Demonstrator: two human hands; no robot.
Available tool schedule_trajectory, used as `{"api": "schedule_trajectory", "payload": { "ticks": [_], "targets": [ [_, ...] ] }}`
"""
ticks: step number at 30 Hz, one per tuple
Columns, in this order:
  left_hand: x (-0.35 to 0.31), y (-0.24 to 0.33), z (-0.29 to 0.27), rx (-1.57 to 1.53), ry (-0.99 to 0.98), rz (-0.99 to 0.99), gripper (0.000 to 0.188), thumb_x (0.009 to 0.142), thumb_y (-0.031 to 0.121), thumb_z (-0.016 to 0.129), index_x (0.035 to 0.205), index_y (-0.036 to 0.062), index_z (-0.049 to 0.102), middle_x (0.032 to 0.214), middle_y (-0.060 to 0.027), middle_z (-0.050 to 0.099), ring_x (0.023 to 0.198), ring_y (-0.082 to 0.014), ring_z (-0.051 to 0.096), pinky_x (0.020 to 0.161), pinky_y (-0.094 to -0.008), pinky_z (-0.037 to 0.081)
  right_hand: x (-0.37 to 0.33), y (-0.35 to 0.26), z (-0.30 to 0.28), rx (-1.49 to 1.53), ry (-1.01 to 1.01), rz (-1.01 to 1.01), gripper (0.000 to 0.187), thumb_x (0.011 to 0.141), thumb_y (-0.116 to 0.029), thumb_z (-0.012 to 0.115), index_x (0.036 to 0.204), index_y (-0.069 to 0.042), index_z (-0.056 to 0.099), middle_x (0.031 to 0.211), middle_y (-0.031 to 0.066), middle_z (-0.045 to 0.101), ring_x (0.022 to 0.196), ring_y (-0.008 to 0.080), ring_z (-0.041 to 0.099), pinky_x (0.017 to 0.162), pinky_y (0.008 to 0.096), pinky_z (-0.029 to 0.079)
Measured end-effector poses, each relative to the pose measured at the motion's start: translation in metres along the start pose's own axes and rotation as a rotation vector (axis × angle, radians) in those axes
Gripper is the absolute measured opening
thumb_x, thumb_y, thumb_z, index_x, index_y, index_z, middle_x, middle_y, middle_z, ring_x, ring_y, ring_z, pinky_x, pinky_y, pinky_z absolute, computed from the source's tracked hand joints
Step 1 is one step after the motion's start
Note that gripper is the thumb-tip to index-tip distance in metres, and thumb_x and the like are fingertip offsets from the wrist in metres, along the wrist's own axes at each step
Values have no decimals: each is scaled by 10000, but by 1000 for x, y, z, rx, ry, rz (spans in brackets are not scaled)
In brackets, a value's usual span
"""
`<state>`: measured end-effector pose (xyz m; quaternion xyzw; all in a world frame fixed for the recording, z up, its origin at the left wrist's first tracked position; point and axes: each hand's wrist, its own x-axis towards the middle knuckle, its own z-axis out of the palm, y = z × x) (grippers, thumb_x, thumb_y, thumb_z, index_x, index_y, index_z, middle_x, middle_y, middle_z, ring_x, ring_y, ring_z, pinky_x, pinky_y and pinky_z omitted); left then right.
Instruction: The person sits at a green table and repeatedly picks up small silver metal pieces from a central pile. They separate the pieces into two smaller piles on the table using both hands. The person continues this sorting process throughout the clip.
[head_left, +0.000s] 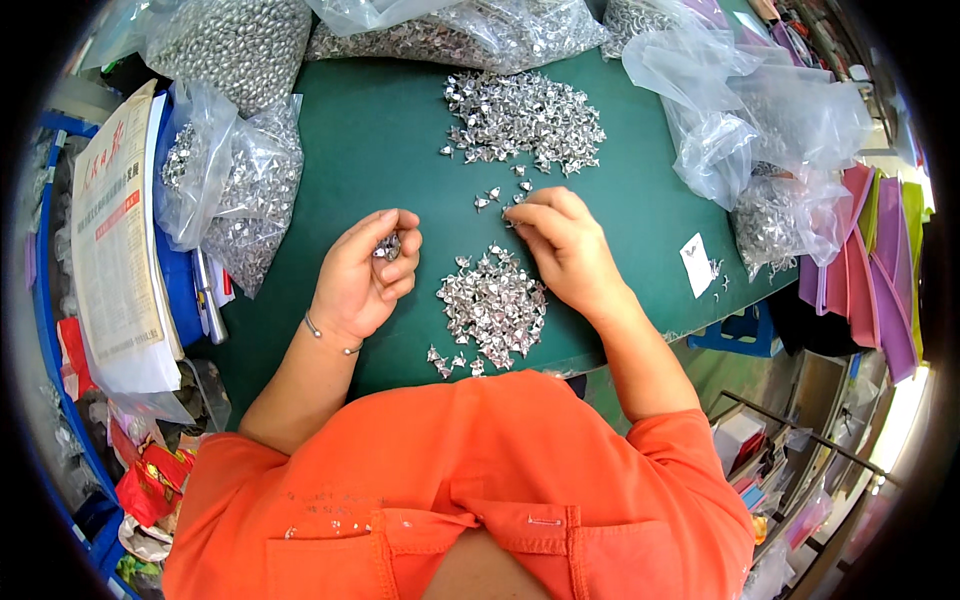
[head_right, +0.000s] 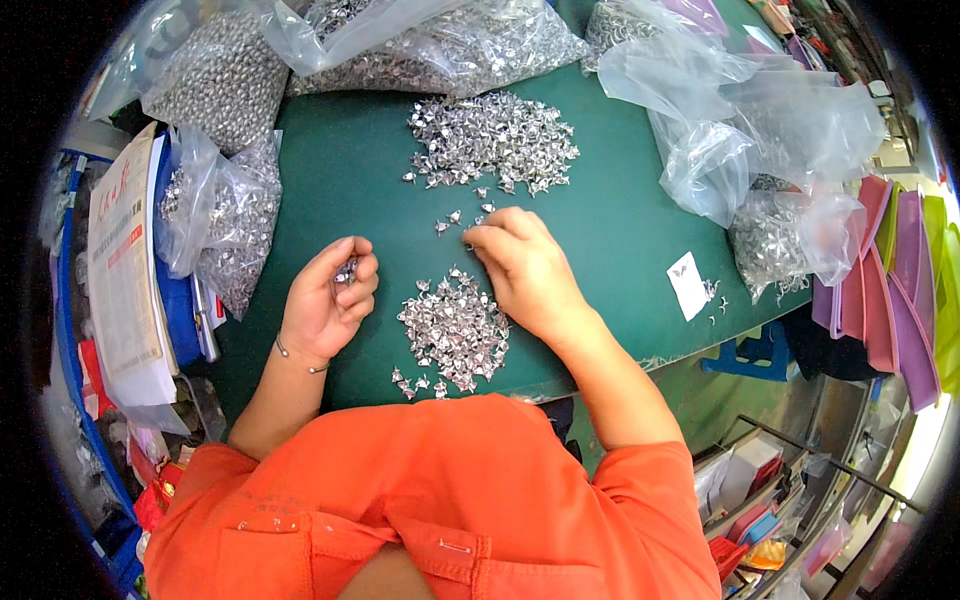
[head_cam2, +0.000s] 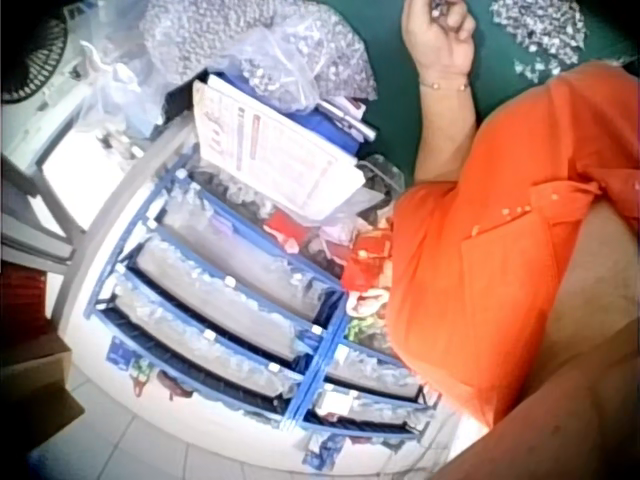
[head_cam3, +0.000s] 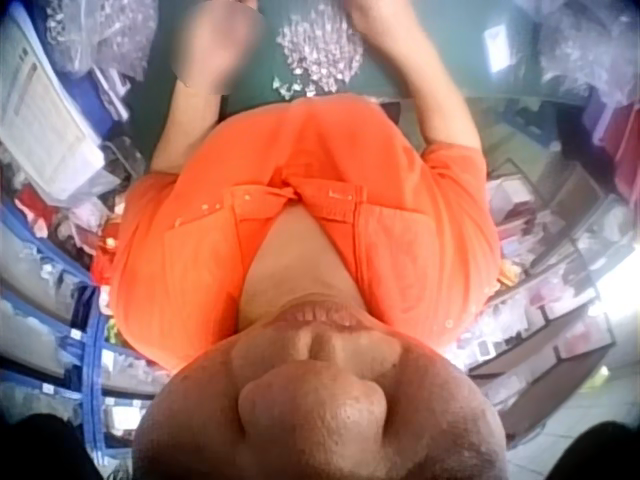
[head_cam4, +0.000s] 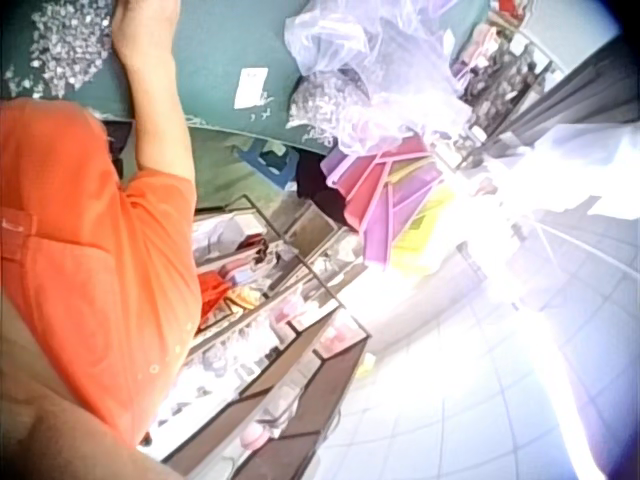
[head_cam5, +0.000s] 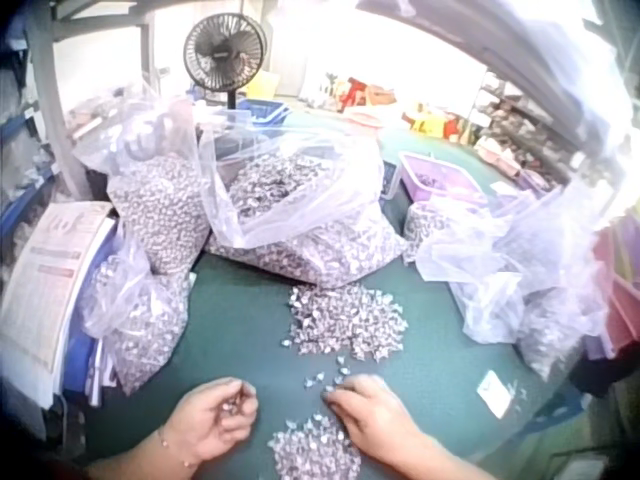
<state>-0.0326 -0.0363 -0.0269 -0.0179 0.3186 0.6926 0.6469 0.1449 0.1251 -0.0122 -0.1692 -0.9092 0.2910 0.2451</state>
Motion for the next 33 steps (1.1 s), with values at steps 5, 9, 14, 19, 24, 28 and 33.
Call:
{"api": "schedule_trajectory", "payload": {
  "ticks": [5, 9, 14, 19, 24, 28, 33],
  "targets": [
    [0, 1, 1, -3, 6, 7, 213, 933, 193, 408, 951, 32, 547, 752, -29, 510, 501, -53, 365, 391, -181, 285, 0, -1, -4, -80, -79, 53, 158, 716, 23, 630, 859, -38, 602, 826, 85, 550, 748, 248, 557, 655, 323, 467],
    [0, 0, 0, -7, 0, 6, 215, 933, 192, 408, 953, 31, 548, 750, -29, 511, 500, -53, 368, 390, -182, 286, -4, 0, -14, 269, -78, 384, 176, 746, 45, 614, 914, -9, 601, 813, 74, 579, 680, 202, 597, 618, 287, 492],
    [1, 0, -2, -7, -7, 5, 216, 935, 193, 406, 953, 32, 548, 750, -27, 516, 499, -51, 370, 389, -180, 285, -8, 4, -20, 1050, -58, 755, 147, 783, 50, 607, 929, 46, 590, 898, 121, 633, 770, 178, 636, 679, 278, 534],
    [1, 0, -1, 0, -9, 5, 217, 937, 196, 404, 957, 34, 547, 752, -26, 519, 499, -51, 369, 389, -178, 285, -11, 2, -23, 1182, -64, 742, 162, 766, 42, 632, 922, 42, 589, 885, 128, 633, 774, 199, 643, 675, 296, 544],
    [0, 0, -3, -15, -30, 9, 219, 937, 197, 404, 957, 32, 547, 753, -32, 517, 504, -52, 371, 389, -178, 283, -15, 4, -27, 1121, -228, 468, 134, 753, 33, 655, 877, 21, 607, 879, 99, 623, 766, 155, 614, 664, 266, 520],
    [0, 0, -2, -18, -4, 1, 223, 936, 195, 407, 964, 23, 546, 753, -34, 516, 508, -53, 371, 390, -177, 285, 3, -6, -27, 396, -215, 242, 83, 757, -14, 650, 837, -9, 629, 826, 80, 596, 721, 189, 594, 640, 274, 490],
    [0, 1, -1, 7, -34, -8, 252, 941, 208, 400, 992, 8, 545, 770, -47, 528, 511, -58, 384, 394, -168, 297, 17, -5, 3, -240, -25, -21, 84, 734, -34, 651, 809, -28, 613, 784, 93, 562, 690, 269, 567, 624, 321, 472]
  ]
}}
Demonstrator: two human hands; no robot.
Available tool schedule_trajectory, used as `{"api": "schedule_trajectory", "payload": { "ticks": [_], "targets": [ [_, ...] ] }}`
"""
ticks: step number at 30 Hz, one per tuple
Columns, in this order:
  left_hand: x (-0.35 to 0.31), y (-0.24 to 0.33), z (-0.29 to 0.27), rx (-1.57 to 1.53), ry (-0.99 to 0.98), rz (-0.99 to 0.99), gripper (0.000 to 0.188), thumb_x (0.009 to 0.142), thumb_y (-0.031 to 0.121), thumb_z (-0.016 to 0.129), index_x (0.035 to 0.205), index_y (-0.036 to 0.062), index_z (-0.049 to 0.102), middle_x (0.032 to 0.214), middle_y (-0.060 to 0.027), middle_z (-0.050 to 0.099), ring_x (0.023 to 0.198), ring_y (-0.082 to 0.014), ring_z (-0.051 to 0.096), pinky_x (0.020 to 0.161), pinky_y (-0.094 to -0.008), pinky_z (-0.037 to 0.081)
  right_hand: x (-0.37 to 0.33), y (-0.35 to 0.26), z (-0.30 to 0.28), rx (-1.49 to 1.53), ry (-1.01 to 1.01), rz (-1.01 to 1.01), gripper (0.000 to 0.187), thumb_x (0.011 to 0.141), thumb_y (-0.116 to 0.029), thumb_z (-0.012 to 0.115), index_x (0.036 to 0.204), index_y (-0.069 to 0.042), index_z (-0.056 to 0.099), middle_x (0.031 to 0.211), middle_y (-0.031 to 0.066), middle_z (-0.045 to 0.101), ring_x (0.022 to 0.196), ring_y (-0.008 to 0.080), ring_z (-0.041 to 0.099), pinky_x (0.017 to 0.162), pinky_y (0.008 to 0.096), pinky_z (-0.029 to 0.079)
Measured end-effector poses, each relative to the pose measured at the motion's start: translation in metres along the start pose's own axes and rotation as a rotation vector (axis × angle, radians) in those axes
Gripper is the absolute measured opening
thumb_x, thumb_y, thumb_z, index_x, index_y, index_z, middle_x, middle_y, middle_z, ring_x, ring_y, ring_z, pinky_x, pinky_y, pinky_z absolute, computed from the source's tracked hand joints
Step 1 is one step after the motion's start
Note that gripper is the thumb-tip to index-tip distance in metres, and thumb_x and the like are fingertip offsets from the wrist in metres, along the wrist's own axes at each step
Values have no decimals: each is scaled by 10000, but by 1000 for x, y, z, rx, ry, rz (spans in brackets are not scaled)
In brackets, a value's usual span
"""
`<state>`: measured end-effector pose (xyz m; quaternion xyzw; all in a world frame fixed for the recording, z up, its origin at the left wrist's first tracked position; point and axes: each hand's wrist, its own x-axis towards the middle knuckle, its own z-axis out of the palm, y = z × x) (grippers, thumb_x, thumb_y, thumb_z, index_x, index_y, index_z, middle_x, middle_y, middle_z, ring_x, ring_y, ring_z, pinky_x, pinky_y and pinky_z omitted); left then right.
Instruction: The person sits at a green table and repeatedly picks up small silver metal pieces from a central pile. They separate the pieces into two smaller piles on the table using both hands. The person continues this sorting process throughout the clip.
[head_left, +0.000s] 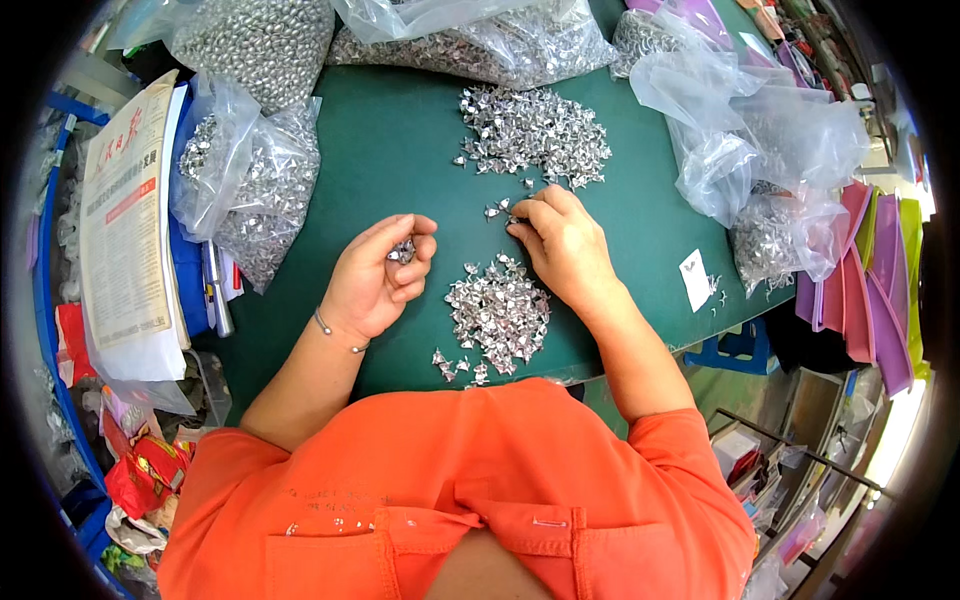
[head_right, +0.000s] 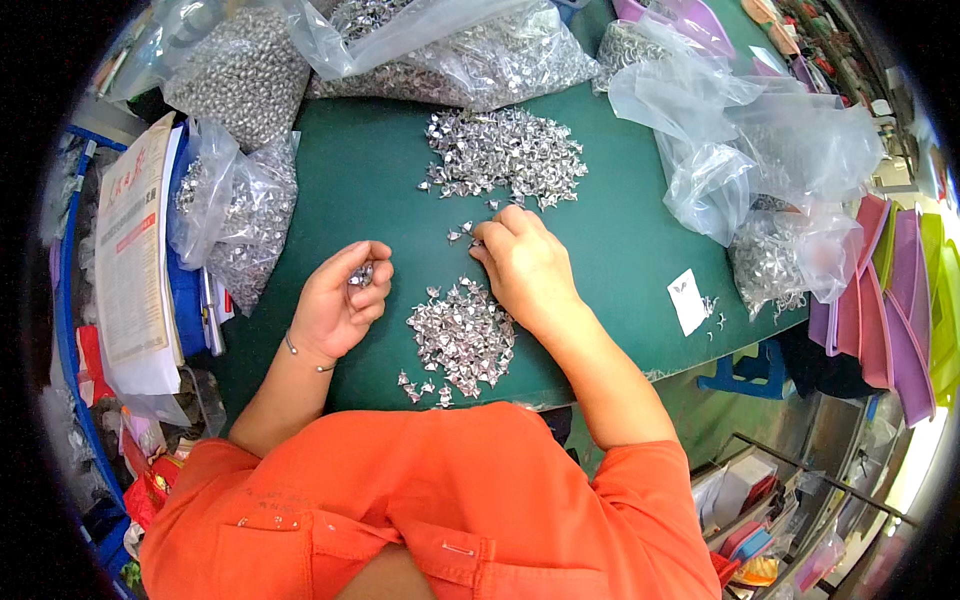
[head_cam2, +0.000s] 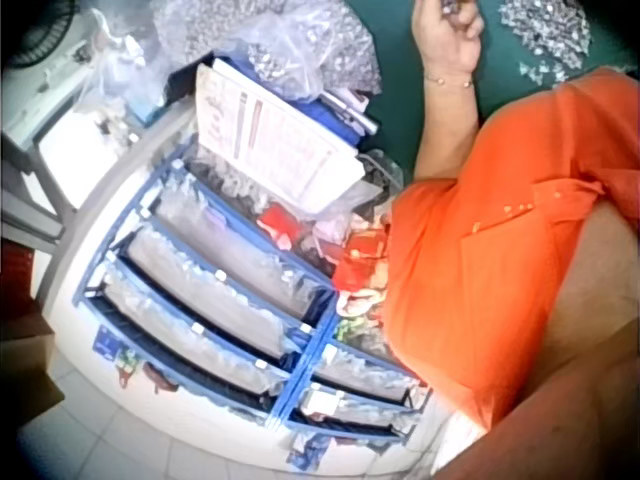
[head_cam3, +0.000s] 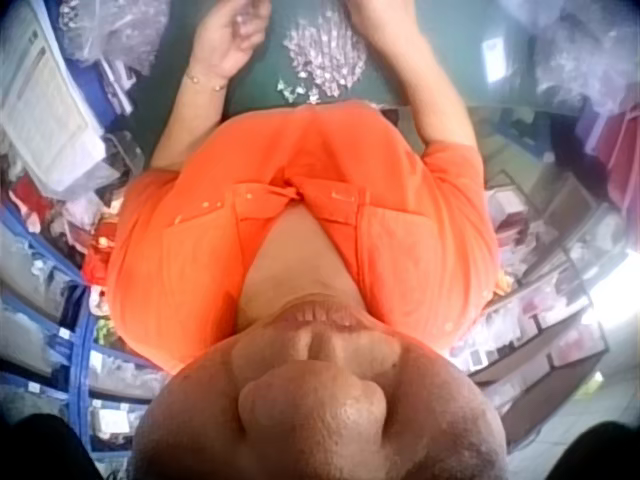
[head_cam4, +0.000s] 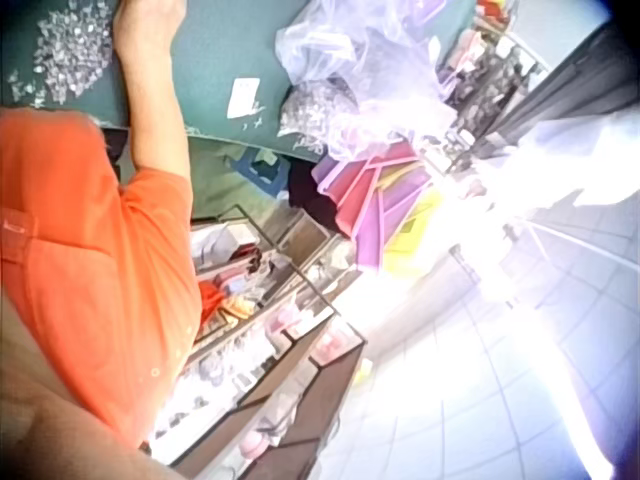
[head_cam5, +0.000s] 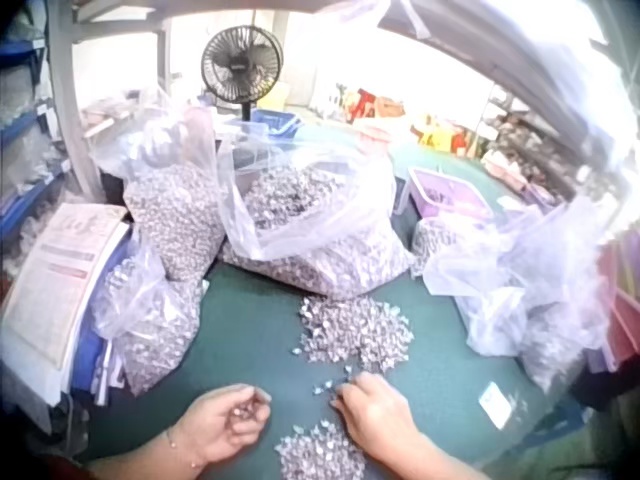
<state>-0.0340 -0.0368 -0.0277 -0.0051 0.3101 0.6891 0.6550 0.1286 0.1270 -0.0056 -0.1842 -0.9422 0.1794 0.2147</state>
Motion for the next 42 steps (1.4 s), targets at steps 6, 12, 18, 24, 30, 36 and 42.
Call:
{"api": "schedule_trajectory", "payload": {
  "ticks": [6, 12, 18, 24, 30, 36, 42],
  "targets": [
    [-4, -1, 26, 193, 139, -94, 291, 951, 221, 374, 1025, -7, 540, 806, -80, 550, 495, -60, 405, 376, -155, 320, -6, -37, 3, 402, 67, -14, 116, 736, -35, 651, 832, -17, 589, 767, 110, 575, 730, 278, 580, 633, 344, 487],
    [-1, 0, -3, -6, -19, -110, 261, 946, 211, 384, 952, 2, 541, 766, -62, 524, 484, -61, 403, 365, -157, 313, 1, -5, -6, 220, 66, 52, 181, 727, 56, 580, 892, -8, 617, 826, 129, 576, 735, 298, 581, 661, 346, 486],
    [1, 0, 1, -36, -40, -83, 242, 941, 199, 395, 917, 12, 546, 746, -49, 503, 484, -53, 388, 373, -169, 295, -2, 16, 0, 154, 18, 91, 126, 735, 30, 610, 849, -19, 631, 826, 120, 573, 734, 295, 583, 650, 336, 482],
    [0, 0, 1, -16, -32, -68, 231, 938, 196, 401, 924, 13, 542, 748, -45, 498, 490, -52, 390, 377, -172, 298, -17, 18, -3, 820, -32, 567, 88, 799, 22, 606, 885, 4, 608, 849, 54, 609, 735, 135, 597, 654, 265, 508],
    [0, 0, 1, -16, -34, -70, 224, 937, 195, 401, 933, 14, 532, 756, -45, 490, 496, -51, 388, 380, -170, 298, -26, 19, -12, 1395, -6, 618, 115, 817, 41, 573, 924, 26, 612, 860, 87, 618, 769, 165, 616, 686, 287, 532],
    [0, 1, 1, -13, -46, -71, 224, 937, 197, 400, 933, 17, 534, 756, -44, 490, 502, -50, 386, 384, -169, 297, -28, 18, -18, 1137, -96, 240, 101, 786, 76, 570, 843, 19, 630, 888, 99, 605, 827, 168, 599, 710, 294, 510],
    [0, 0, 2, -4, -27, -63, 229, 939, 198, 397, 935, 17, 538, 757, -44, 496, 501, -53, 386, 382, -171, 300, -1, 20, -11, 211, 49, 43, 140, 730, 42, 594, 851, -16, 631, 843, 108, 588, 801, 298, 583, 704, 324, 479]
  ]
}}
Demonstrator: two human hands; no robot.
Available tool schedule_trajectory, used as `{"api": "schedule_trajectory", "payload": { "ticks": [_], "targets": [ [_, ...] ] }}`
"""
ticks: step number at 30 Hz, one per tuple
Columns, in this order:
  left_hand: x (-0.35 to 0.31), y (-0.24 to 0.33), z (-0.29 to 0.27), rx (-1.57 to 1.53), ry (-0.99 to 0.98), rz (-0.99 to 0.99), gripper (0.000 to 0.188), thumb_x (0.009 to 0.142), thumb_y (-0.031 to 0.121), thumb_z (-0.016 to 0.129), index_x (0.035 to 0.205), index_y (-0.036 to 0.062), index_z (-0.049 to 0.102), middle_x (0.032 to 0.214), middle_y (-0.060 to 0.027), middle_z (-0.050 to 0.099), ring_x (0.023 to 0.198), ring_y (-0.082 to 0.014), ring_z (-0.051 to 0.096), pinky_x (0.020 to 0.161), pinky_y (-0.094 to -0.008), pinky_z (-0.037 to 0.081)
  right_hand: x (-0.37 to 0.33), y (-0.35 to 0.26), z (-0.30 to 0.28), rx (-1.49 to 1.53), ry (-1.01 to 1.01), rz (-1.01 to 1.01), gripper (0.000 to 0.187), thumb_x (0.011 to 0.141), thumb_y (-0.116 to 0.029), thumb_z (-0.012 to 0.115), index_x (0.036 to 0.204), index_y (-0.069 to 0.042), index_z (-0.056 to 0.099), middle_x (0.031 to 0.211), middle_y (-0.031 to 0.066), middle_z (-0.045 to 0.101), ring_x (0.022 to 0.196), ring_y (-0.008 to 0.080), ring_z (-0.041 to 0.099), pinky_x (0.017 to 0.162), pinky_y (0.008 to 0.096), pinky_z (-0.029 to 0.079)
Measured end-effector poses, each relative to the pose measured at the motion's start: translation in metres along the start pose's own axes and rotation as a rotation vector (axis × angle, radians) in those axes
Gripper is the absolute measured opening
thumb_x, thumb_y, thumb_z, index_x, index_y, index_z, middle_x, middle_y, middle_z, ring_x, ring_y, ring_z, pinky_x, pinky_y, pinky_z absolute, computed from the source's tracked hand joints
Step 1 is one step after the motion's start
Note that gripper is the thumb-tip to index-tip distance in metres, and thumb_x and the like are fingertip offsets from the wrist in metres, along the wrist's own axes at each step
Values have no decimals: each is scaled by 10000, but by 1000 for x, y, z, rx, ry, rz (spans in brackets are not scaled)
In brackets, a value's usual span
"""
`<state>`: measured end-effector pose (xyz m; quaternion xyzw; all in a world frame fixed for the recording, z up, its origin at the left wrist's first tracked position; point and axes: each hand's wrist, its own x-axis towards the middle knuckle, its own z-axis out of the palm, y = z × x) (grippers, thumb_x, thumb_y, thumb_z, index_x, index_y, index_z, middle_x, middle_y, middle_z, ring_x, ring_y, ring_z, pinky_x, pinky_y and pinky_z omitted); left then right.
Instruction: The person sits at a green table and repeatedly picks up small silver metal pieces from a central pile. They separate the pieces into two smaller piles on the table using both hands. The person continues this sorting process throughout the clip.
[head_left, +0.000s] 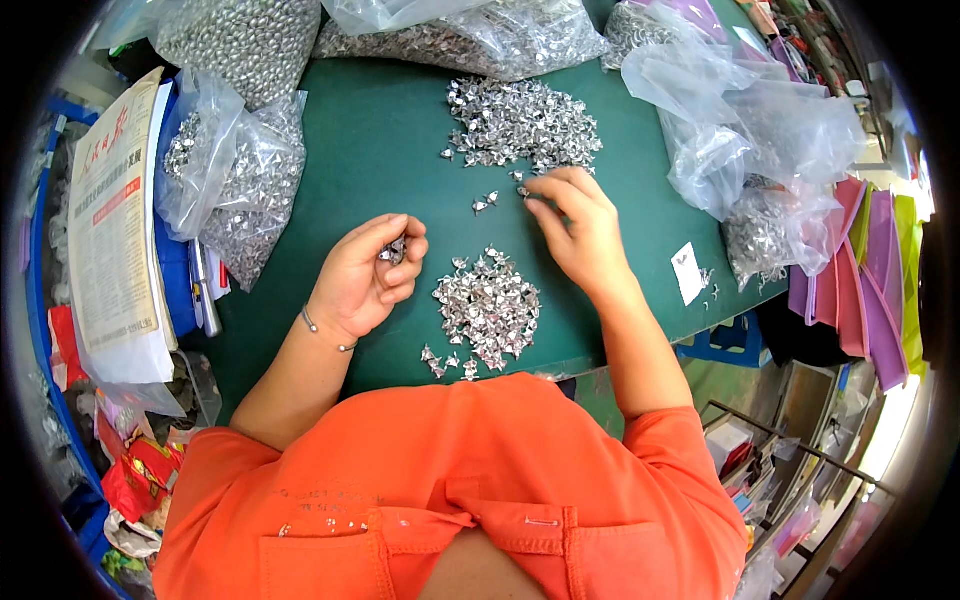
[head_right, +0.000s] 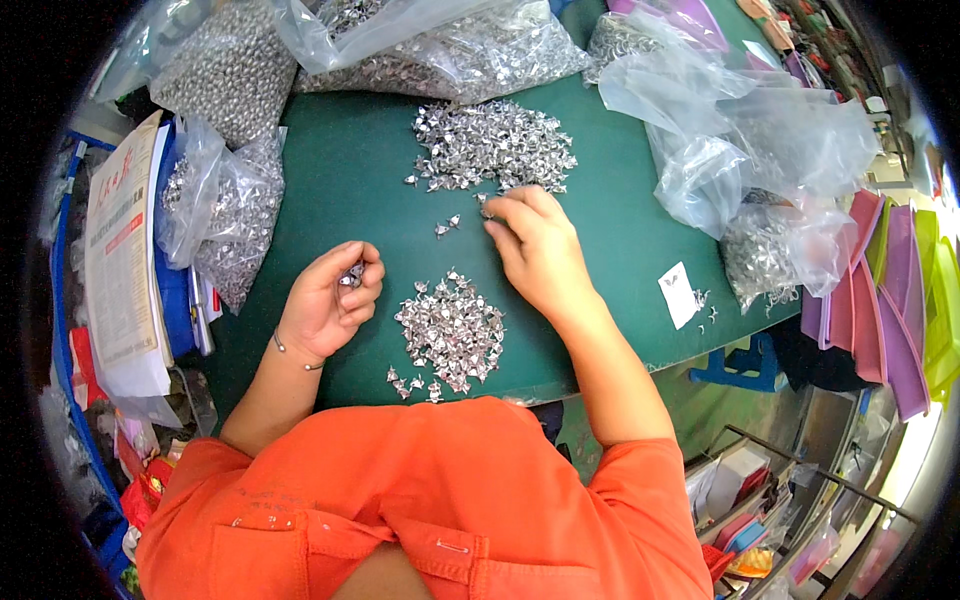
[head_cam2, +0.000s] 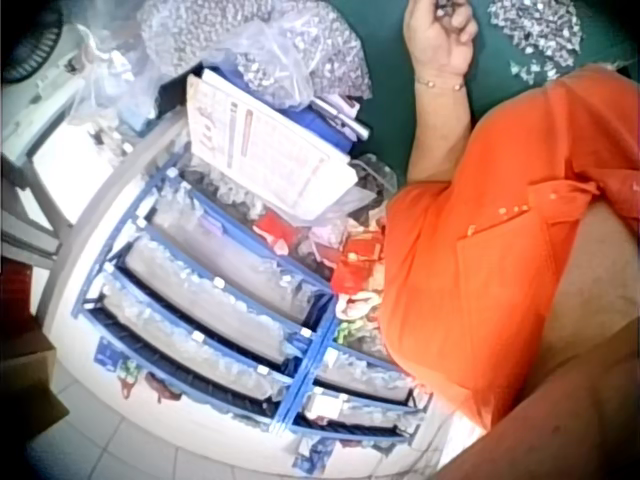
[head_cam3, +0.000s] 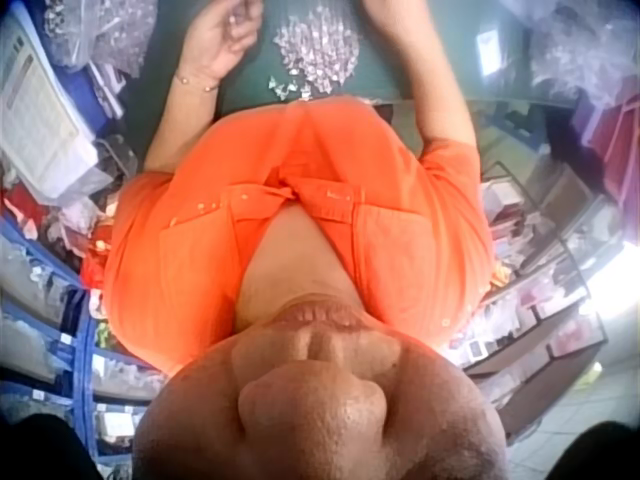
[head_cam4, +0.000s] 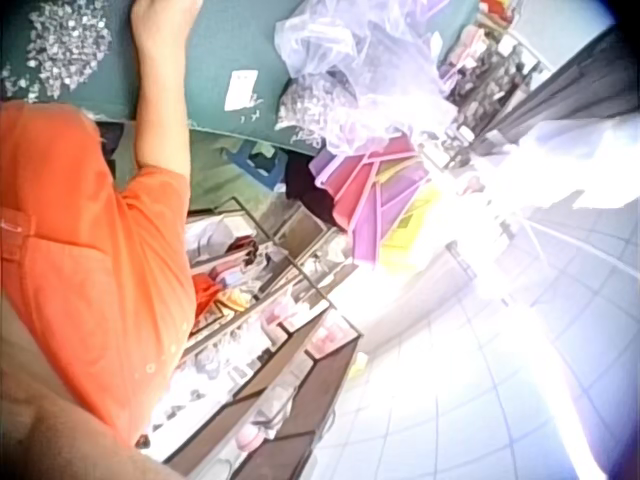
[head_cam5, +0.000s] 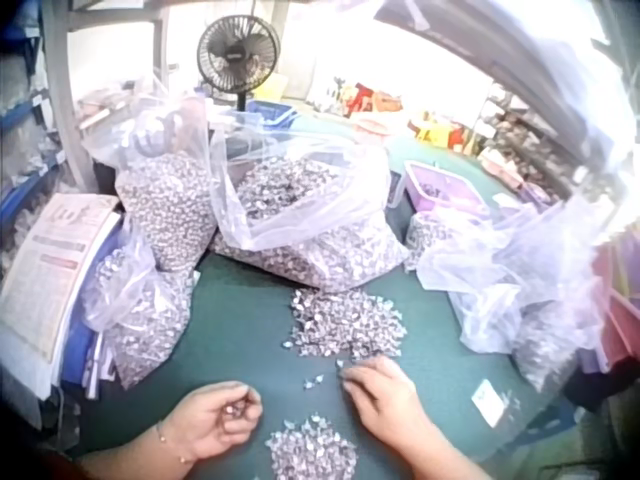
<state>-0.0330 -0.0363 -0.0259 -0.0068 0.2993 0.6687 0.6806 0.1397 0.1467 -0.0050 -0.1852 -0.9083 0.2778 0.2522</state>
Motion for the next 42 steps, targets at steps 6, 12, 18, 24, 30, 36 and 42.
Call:
{"api": "schedule_trajectory", "payload": {
  "ticks": [6, 12, 18, 24, 30, 36, 42],
  "targets": [
    [1, 1, -2, -3, -6, -10, 233, 941, 197, 389, 934, 18, 538, 758, -43, 497, 500, -54, 390, 381, -175, 305, -3, 15, 13, 341, -37, 460, 127, 810, -20, 578, 931, -15, 618, 841, 65, 610, 760, 169, 608, 634, 287, 492],
    [0, 0, -1, -6, 12, 0, 231, 940, 197, 396, 933, 14, 536, 755, -45, 497, 496, -54, 391, 381, -174, 307, -7, 5, -8, 1182, -72, 811, 150, 822, 3, 563, 967, 39, 583, 894, 124, 627, 764, 163, 621, 609, 237, 514],
    [0, 0, -1, 0, 8, 3, 232, 941, 197, 394, 930, 13, 535, 760, -46, 496, 496, -51, 391, 380, -172, 306, -13, 1, -11, 1293, -132, 691, 128, 804, 23, 569, 926, 35, 607, 901, 140, 635, 815, 186, 619, 684, 278, 518],
    [-1, 0, -1, 0, 12, 3, 235, 942, 197, 390, 926, 12, 533, 761, -45, 493, 498, -50, 392, 381, -175, 306, 6, -4, -10, 468, -264, 258, 106, 775, 16, 578, 855, -7, 644, 895, 102, 630, 808, 174, 600, 722, 279, 476],
    [2, 2, -1, -15, -10, -4, 238, 943, 194, 385, 935, 11, 537, 762, -43, 494, 500, -54, 392, 381, -174, 303, 19, 9, 25, -178, 58, 27, 73, 751, -43, 596, 815, -24, 624, 810, 127, 583, 750, 330, 580, 677, 379, 486],
    [0, 0, -2, -22, -12, -2, 241, 943, 194, 386, 936, 14, 546, 755, -42, 501, 500, -52, 388, 383, -171, 301, 5, 14, 9, 479, -65, 451, 80, 782, 25, 589, 850, 4, 623, 802, 53, 621, 719, 159, 608, 645, 275, 499],
    [0, 0, -2, -22, -11, 1, 237, 942, 190, 389, 937, 14, 547, 756, -45, 505, 500, -53, 394, 383, -172, 302, -1, 6, 0, 940, -49, 515, 88, 802, 47, 579, 876, 14, 615, 835, 52, 620, 738, 94, 582, 631, 219, 481]
  ]
}}
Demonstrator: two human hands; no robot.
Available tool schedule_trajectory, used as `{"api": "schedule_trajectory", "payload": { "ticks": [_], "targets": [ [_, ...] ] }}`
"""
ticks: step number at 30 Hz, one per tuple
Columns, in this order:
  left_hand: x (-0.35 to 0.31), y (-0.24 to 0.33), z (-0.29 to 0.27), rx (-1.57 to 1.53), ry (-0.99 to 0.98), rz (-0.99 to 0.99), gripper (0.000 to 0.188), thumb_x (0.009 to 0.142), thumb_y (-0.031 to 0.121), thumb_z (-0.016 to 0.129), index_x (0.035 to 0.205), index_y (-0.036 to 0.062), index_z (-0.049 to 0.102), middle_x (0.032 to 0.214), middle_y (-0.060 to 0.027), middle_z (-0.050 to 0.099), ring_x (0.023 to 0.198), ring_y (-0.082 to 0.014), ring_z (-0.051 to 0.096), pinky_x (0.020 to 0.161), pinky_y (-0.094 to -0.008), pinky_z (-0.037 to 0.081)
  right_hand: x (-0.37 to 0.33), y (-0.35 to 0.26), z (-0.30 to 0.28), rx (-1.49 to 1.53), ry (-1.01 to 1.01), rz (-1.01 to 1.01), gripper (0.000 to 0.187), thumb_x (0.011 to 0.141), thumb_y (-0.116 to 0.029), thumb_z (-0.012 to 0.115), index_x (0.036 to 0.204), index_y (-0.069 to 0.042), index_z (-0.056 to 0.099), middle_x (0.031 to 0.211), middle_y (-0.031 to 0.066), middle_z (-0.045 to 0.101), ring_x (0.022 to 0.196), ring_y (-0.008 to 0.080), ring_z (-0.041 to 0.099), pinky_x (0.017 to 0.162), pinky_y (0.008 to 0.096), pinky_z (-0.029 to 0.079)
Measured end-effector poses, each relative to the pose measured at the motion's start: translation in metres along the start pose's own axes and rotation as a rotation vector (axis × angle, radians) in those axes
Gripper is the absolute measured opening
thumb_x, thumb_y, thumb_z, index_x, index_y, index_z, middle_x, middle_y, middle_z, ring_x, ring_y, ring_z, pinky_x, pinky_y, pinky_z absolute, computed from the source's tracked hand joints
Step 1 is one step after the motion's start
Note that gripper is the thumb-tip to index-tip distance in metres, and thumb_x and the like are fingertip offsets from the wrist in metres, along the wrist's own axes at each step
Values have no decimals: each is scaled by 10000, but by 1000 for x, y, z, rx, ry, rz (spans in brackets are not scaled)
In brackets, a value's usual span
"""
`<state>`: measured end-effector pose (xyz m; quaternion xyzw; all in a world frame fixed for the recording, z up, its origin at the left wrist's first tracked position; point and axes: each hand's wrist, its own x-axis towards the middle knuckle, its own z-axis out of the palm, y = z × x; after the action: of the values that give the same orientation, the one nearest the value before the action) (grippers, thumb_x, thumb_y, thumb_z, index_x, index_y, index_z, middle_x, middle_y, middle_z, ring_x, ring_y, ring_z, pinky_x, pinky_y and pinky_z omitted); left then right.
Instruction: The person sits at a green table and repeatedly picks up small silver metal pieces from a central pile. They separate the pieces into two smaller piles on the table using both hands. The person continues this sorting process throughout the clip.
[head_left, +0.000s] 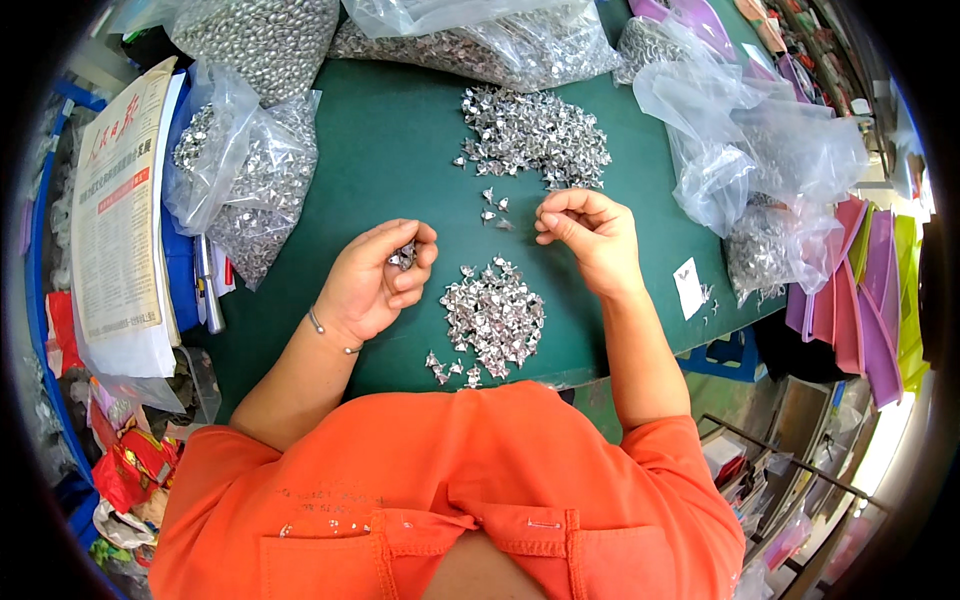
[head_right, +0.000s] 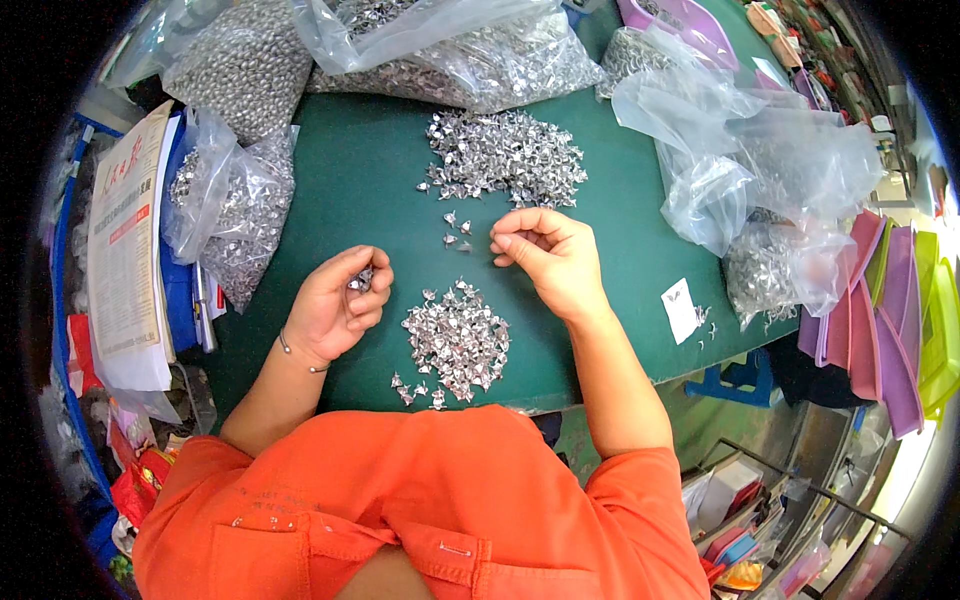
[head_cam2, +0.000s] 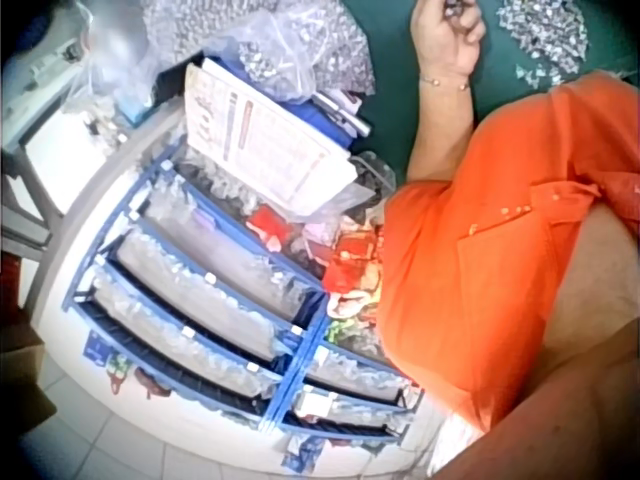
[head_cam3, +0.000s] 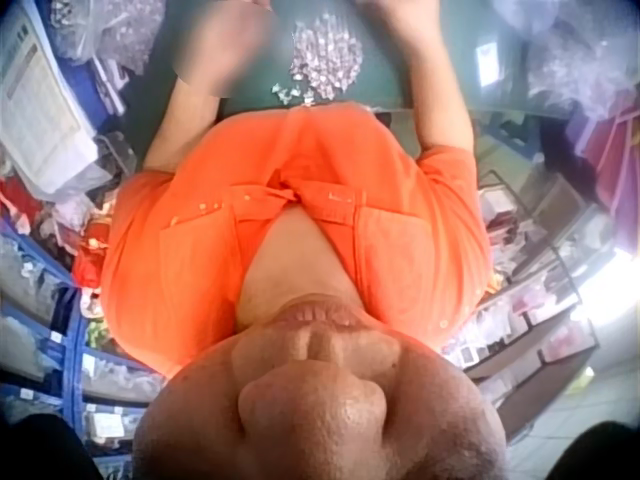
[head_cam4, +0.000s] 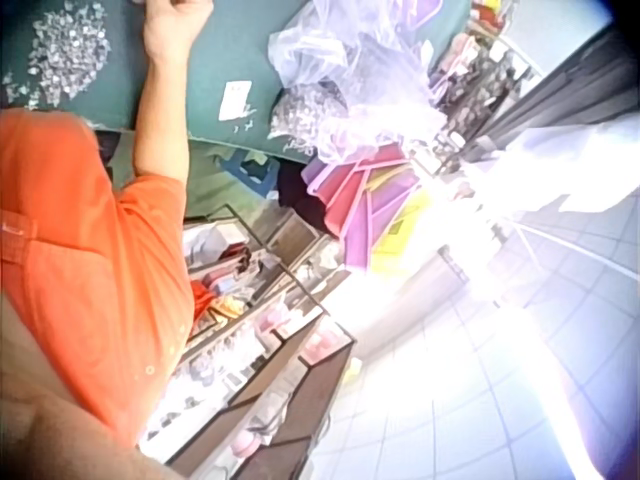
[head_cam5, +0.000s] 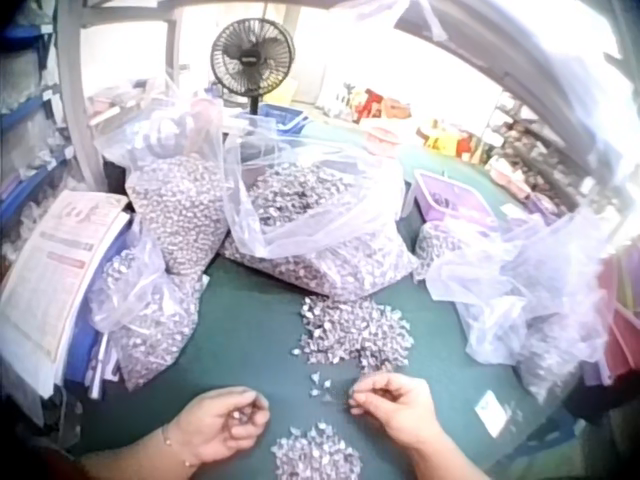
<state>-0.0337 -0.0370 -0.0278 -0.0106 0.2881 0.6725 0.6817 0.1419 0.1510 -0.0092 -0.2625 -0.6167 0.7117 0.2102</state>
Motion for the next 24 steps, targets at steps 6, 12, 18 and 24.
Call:
{"api": "schedule_trajectory", "payload": {
  "ticks": [6, 12, 18, 24],
  "targets": [
    [1, 1, 0, -11, -7, -3, 234, 941, 185, 389, 940, 10, 544, 760, -51, 505, 501, -56, 398, 384, -173, 303, 0, 0, 13, -599, 38, -272, 97, 760, 40, 598, 839, -11, 621, 810, 63, 592, 722, 147, 580, 627, 252, 465],
    [-1, 1, 1, -8, 10, -3, 232, 940, 184, 391, 939, 10, 544, 758, -50, 505, 504, -55, 399, 385, -172, 302, 5, 7, 41, -890, -45, -463, 164, 700, 2, 656, 854, -14, 604, 840, 120, 577, 753, 302, 580, 677, 337, 484],
    [1, 1, 0, -9, -6, -3, 234, 939, 187, 395, 933, 11, 549, 758, -48, 507, 501, -53, 396, 383, -169, 302, 2, 10, 21, -245, -65, -32, 272, 744, 104, 613, 982, -12, 547, 923, 49, 571, 828, 110, 556, 702, 240, 490],
    [0, 0, 0, -1, 4, 6, 236, 939, 190, 399, 928, 11, 552, 758, -46, 510, 500, -51, 399, 384, -167, 309, -5, 5, 12, 84, -141, -51, 329, 744, 135, 581, 1026, -17, 505, 976, 81, 565, 896, 125, 540, 757, 248, 483]
  ]
}}
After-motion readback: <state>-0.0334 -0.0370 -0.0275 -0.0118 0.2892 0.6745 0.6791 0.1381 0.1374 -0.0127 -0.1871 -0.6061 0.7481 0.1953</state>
